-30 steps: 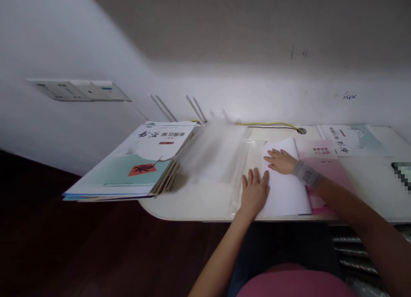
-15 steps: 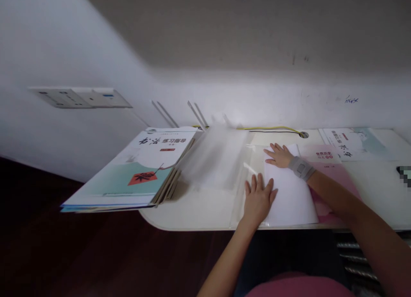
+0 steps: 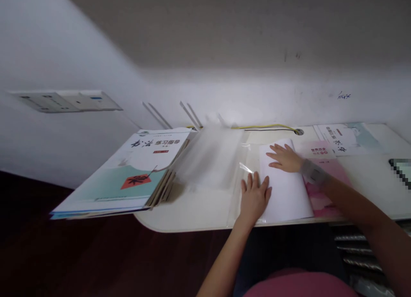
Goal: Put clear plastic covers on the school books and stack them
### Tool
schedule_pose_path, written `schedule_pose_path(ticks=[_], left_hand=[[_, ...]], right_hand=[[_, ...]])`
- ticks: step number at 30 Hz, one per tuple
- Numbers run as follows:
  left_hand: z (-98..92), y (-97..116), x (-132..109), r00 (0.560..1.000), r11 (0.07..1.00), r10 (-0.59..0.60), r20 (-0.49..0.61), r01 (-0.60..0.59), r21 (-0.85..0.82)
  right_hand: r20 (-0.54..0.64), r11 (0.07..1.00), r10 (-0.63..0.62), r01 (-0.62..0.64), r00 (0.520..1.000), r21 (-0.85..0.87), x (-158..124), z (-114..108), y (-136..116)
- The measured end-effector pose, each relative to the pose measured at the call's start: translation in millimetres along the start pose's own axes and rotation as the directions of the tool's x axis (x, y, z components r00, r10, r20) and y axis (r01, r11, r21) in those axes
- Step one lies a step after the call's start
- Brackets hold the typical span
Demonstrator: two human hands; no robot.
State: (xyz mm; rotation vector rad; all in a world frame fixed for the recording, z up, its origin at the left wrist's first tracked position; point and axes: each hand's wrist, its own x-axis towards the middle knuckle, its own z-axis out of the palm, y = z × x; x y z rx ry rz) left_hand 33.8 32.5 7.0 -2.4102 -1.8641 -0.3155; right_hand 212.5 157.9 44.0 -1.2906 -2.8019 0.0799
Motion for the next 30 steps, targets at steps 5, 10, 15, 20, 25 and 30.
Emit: schedule_pose_path(ticks=[5, 10, 15, 20, 25, 30], left_hand=[[-1.4, -1, 0, 1.000, 1.000, -0.008, 0.027, 0.009, -0.022], [-4.5, -2, 2, 0.998, 0.997, -0.038, 0.056, 0.041, -0.060], [-6.4, -8, 2, 0.997, 0.993, -0.037, 0.073, 0.045, -0.110], [-8.5, -11, -8, 1.000, 0.994, -0.026, 0.017, 0.028, -0.106], [-2.5, 28, -20, 0.977, 0.967, 0.180, -0.114, -0.198, -0.164], [14.3, 67, -18, 0.987, 0.954, 0.141, -0.077, -0.157, -0.254]], right_hand=[[-0.139, 0.961, 0.088, -0.047, 0.986, 0.271, -98, 12, -4], [-0.134, 0.913, 0.185, -0.120, 0.974, 0.391, -136, 35, -36], [-0.262, 0.916, 0.271, -0.165, 0.926, 0.364, -122, 46, -55], [-0.263, 0.936, 0.207, -0.113, 0.942, 0.333, -118, 48, -58], [-0.334, 0.913, 0.194, -0.046, 0.922, 0.405, -120, 49, -55], [-0.435, 0.882, 0.302, -0.075, 0.848, 0.466, -124, 58, -48]])
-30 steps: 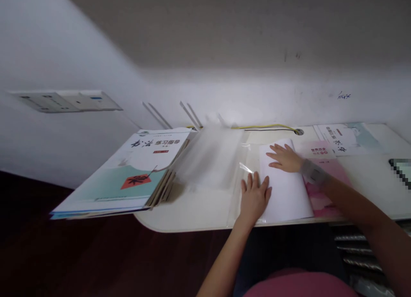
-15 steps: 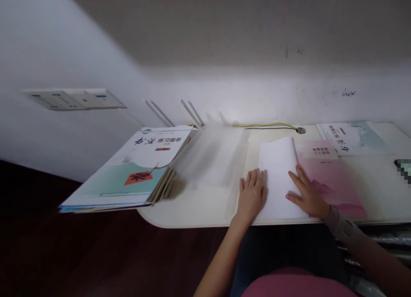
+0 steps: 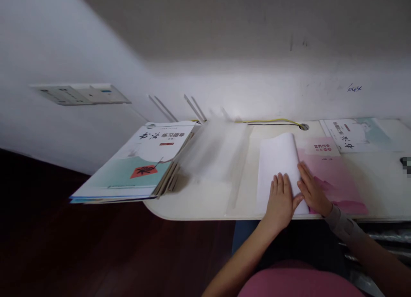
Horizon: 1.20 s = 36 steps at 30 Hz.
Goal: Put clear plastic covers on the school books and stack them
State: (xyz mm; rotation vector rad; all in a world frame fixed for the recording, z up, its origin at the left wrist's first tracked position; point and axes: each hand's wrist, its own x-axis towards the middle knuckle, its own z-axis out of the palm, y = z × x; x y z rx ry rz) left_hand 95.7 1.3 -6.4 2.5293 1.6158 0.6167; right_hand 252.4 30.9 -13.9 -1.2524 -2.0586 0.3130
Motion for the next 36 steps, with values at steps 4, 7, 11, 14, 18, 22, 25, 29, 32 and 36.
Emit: schedule_pose_path(ticks=[4, 7, 11, 14, 18, 22, 25, 29, 32, 36], left_hand=[[5.3, -2, -1, 0.999, 0.996, -0.035, 0.006, 0.034, 0.078], [1.3, -9, -4, 0.999, 0.992, -0.045, 0.022, 0.042, 0.122], [-5.7, -14, -2, 0.996, 0.985, -0.075, 0.048, 0.066, 0.159], [-11.8, -14, -2, 0.993, 0.980, -0.102, 0.060, 0.090, 0.179], [-20.6, -8, -4, 0.994, 0.990, -0.094, 0.054, 0.088, 0.115], [-19.2, 2, 5, 0.996, 0.998, -0.045, 0.071, 0.048, -0.049], [-9.6, 4, 12, 0.991, 0.995, -0.083, 0.103, 0.089, -0.053], [0.5, 1, 11, 0.995, 0.996, -0.083, 0.061, 0.081, 0.046], [0.4, -2, 9, 0.994, 0.989, -0.101, 0.045, 0.096, 0.111], [-2.5, -5, 11, 0.989, 0.975, -0.149, 0.024, 0.142, 0.171]], right_hand=[[0.012, 0.996, 0.009, -0.008, 1.000, -0.093, -8, -5, 3], [0.134, 0.977, -0.001, 0.029, 0.991, -0.211, -10, -10, -1], [0.230, 0.941, 0.001, 0.077, 0.973, -0.329, -8, -13, -6], [0.232, 0.934, 0.003, 0.080, 0.973, -0.348, -7, -12, -7], [0.253, 0.932, -0.015, 0.105, 0.967, -0.347, -6, -11, -9], [0.258, 0.916, -0.023, 0.124, 0.966, -0.383, -6, -11, -10], [0.226, 0.898, -0.003, 0.102, 0.974, -0.427, -9, -13, -7], [0.160, 0.857, 0.042, 0.047, 0.986, -0.513, -15, -17, -2], [0.144, 0.839, 0.061, 0.028, 0.988, -0.543, -17, -18, -1], [0.137, 0.842, 0.063, 0.021, 0.989, -0.540, -17, -17, -1]])
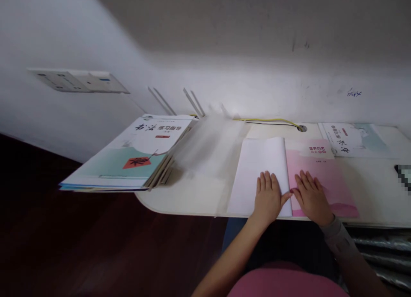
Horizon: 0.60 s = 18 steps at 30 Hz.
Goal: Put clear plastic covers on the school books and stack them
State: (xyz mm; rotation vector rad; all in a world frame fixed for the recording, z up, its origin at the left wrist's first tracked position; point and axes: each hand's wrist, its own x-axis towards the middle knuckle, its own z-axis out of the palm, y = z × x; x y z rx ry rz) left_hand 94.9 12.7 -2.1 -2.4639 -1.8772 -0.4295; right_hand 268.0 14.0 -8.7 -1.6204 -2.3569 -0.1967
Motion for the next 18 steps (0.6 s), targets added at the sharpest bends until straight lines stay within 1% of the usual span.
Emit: schedule_pose_path(ticks=[8, 11, 13, 15, 18], left_hand=[[-2.1, -5, -6, 1.000, 0.999, 0.010, -0.017, -0.009, 0.042], [-6.0, 2, 0, 1.000, 1.000, 0.012, -0.021, -0.011, 0.030], [-7.2, 9, 7, 0.998, 0.999, 0.049, -0.027, -0.048, 0.014], [-6.1, 14, 12, 0.996, 0.996, 0.087, -0.006, -0.087, -0.001], [-1.7, 14, 14, 0.996, 0.997, 0.083, 0.035, -0.083, -0.006]], right_hand=[[-0.012, 1.000, -0.001, 0.001, 1.000, -0.019, 1, -1, -2], [-0.006, 1.000, 0.007, -0.007, 1.000, -0.024, 0, -2, -3], [0.003, 1.000, -0.001, 0.001, 1.000, -0.025, -1, -1, -2], [0.013, 1.000, -0.011, 0.011, 1.000, -0.027, -2, -1, -1], [0.010, 0.999, -0.015, 0.015, 1.000, -0.031, -2, -1, 0]])
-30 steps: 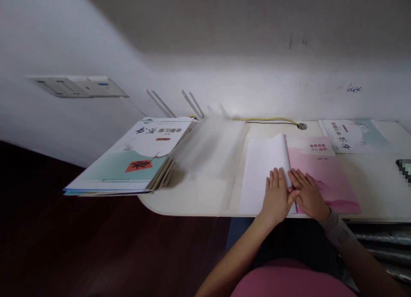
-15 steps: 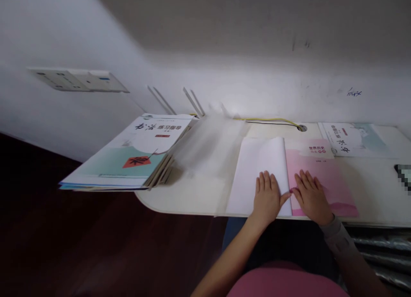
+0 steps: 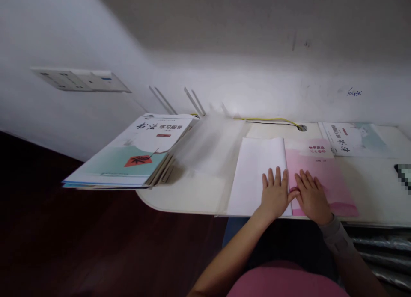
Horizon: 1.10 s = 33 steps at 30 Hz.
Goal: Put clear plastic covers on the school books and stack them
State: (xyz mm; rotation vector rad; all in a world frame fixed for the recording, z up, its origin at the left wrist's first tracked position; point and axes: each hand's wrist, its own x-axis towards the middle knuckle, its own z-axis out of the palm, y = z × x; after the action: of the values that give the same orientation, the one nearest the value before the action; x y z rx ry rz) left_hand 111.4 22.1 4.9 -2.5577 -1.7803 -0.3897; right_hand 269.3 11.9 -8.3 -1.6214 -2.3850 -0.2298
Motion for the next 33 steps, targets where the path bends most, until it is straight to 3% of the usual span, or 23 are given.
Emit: schedule_pose_path(ticks=[14, 19, 21, 23, 25, 27, 30, 33], left_hand=[[1.4, -7, -12, 0.999, 0.998, -0.037, 0.008, 0.037, 0.049], [-7.1, -31, -14, 1.000, 0.998, -0.016, -0.017, 0.017, 0.053], [-17.5, -49, -20, 0.993, 0.991, -0.097, -0.060, 0.102, 0.090], [-28.8, -69, -30, 0.960, 0.953, -0.259, -0.110, 0.272, 0.134], [-37.4, -90, -43, 0.899, 0.891, -0.416, -0.134, 0.433, 0.136], [-41.7, -108, -54, 0.861, 0.860, -0.496, -0.111, 0.505, 0.074], [-44.5, -127, -63, 0.824, 0.816, -0.567, -0.015, 0.559, -0.145], [-55.8, -135, -60, 0.782, 0.657, -0.604, 0.152, 0.597, -0.461]], right_hand=[[-0.020, 1.000, -0.003, 0.003, 1.000, 0.000, 0, 2, 0], [-0.035, 1.000, -0.004, 0.003, 0.999, -0.012, 0, 1, -1], [-0.037, 1.000, 0.002, -0.002, 0.999, -0.012, 1, 0, -2], [-0.046, 1.000, 0.023, -0.023, 0.999, -0.013, 1, -2, -4], [-0.066, 1.000, 0.030, -0.031, 0.997, -0.005, 0, -4, -8], [-0.070, 0.999, -0.034, 0.035, 0.997, 0.025, -3, -7, -13], [-0.008, 0.969, -0.228, 0.228, 0.974, 0.097, -6, -11, -20], [0.054, 0.940, -0.318, 0.307, 0.947, 0.150, -7, -14, -22]])
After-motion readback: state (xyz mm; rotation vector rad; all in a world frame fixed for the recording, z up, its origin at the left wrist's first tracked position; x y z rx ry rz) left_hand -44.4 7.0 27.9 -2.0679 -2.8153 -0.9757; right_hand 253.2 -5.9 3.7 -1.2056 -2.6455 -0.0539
